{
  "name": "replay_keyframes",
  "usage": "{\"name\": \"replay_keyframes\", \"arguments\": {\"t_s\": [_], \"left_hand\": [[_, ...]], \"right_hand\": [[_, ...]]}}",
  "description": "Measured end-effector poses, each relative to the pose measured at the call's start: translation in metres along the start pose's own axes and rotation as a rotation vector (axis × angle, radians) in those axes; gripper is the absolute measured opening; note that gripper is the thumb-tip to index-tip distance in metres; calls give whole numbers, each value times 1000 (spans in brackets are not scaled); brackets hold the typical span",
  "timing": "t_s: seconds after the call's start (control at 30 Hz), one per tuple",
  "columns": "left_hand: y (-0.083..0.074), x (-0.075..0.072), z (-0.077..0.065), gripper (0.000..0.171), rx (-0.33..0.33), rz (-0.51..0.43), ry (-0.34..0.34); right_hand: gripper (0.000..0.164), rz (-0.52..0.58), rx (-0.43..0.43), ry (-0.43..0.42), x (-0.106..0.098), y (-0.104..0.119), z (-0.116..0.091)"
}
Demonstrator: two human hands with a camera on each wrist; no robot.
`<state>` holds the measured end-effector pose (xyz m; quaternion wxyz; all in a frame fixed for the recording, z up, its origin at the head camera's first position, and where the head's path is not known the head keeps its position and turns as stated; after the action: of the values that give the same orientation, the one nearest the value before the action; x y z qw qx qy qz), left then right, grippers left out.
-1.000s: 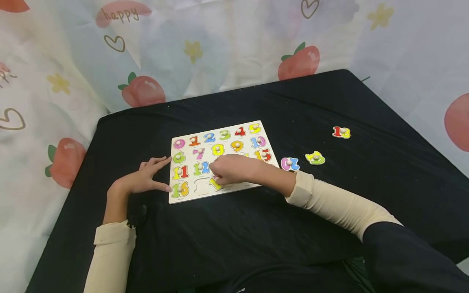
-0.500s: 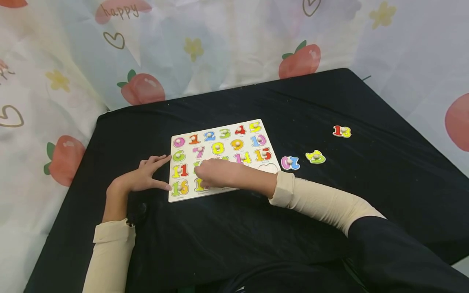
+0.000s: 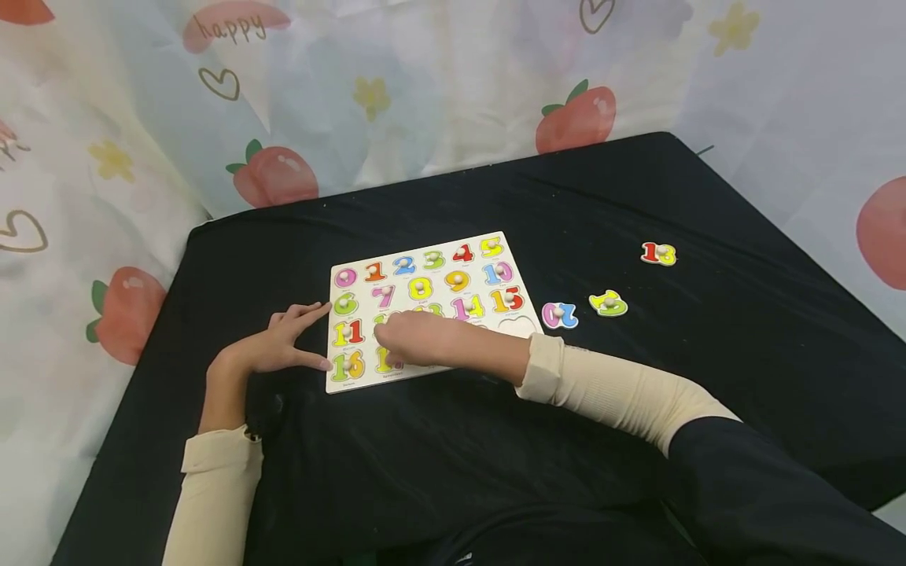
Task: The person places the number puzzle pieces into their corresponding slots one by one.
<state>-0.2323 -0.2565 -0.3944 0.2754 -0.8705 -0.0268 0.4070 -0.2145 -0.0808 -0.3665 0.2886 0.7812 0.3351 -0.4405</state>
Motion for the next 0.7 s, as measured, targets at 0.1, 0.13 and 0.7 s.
{"name": "replay_keyframes", "arguments": {"t_s": [0.1,0.13,0.7], "left_hand": [[1,3,2,103,8,-4,3],[1,4,2,103,7,-4,3],[1,2,0,106,-2,4,-14]], "right_hand": [[42,-19,4,-13,2,-3,-7],[41,-29,3,-21,2,-5,-10],[20,152,161,-127,4,-104,-90]]}}
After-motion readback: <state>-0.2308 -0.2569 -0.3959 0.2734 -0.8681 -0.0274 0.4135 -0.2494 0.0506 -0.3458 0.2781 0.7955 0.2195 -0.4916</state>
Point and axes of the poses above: each hand's wrist, its own z-axis towards the middle knuckle, its own x-axis out of the palm, y = z × x, the point moved 7 cm from there along z, towards the middle knuckle, and after that the axes turned 13 degrees about y, right-handed, at the moved point
